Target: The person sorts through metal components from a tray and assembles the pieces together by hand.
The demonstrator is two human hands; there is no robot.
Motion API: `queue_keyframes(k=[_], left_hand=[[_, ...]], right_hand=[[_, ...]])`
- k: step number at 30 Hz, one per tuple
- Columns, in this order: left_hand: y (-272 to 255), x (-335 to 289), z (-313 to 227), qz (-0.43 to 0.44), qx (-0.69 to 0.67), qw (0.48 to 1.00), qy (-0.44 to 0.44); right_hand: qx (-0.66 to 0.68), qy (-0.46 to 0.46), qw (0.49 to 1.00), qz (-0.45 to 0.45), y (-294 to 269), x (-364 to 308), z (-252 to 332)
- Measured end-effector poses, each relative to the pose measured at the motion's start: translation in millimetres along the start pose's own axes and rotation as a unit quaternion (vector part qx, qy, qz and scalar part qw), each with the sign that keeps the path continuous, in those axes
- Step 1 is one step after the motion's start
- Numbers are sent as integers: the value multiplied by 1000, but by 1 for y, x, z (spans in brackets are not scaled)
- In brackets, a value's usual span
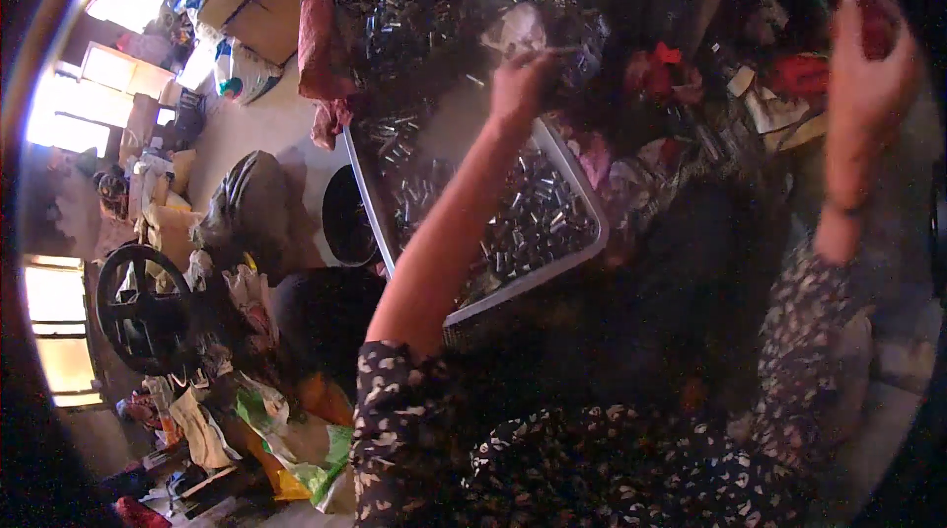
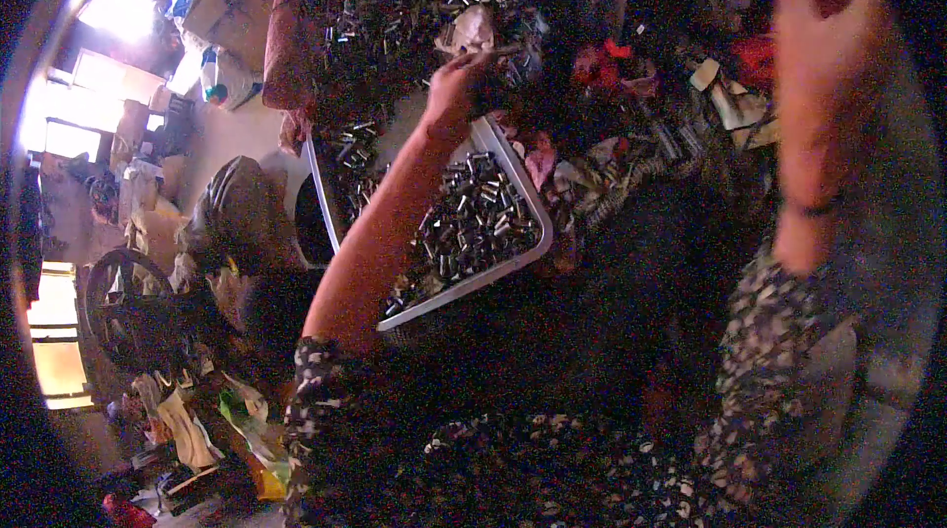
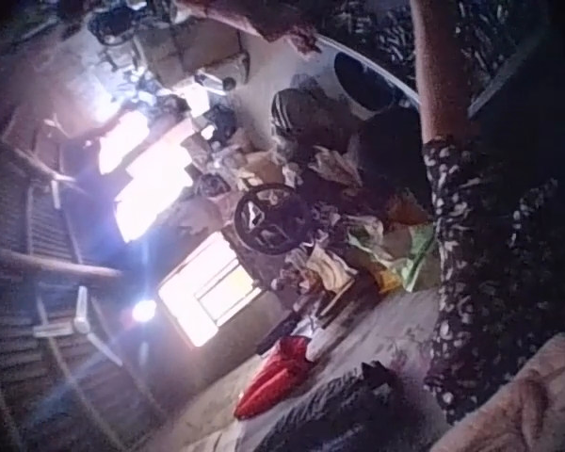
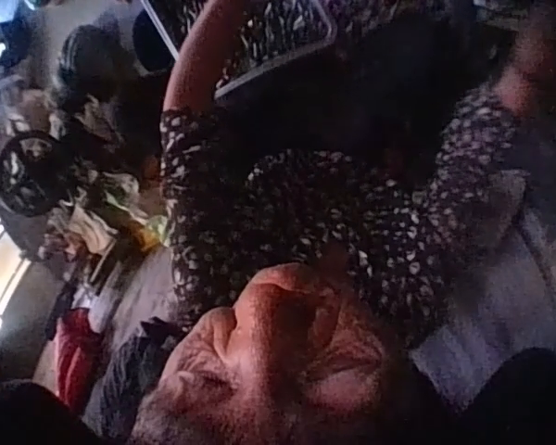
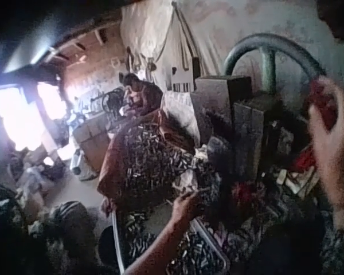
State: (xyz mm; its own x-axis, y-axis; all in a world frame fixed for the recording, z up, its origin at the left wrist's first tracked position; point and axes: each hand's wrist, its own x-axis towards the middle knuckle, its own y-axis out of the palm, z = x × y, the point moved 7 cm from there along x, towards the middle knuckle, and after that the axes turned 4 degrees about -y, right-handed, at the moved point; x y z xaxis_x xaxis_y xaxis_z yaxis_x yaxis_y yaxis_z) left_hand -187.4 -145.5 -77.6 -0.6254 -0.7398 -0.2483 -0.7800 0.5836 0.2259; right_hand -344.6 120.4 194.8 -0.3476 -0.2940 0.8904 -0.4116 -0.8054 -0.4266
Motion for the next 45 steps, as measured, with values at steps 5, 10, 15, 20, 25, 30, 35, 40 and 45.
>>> queue_keyframes(k=[5,10,15,20,25,30,35,40,45], left_hand=[[-71,-59,-10,65,-196,973,-100],[-129,-103,-29,2,-346,929,-130],[-159,-124,-50,46,-487,867,-97],[-155,-134,-59,13,-446,889,-100],[-149,-140,-55,66,-360,924,-109],[-143,-129,-32,81,-78,984,-136],[-130,-77,-11,-7,236,971,-34],[-96,-53,-4,-36,520,853,11],[-59,-61,-1,-25,630,774,60]], right_hand=[[320,-193,906,198,69,-114,151],[313,-255,880,251,182,-202,192],[262,-205,850,408,262,-224,249],[198,-203,815,504,304,-243,263],[286,-110,859,410,270,-213,242],[432,49,853,289,198,-187,199],[571,308,664,372,193,-212,167],[619,368,585,373,189,-211,160],[655,372,545,368,184,-206,164]])
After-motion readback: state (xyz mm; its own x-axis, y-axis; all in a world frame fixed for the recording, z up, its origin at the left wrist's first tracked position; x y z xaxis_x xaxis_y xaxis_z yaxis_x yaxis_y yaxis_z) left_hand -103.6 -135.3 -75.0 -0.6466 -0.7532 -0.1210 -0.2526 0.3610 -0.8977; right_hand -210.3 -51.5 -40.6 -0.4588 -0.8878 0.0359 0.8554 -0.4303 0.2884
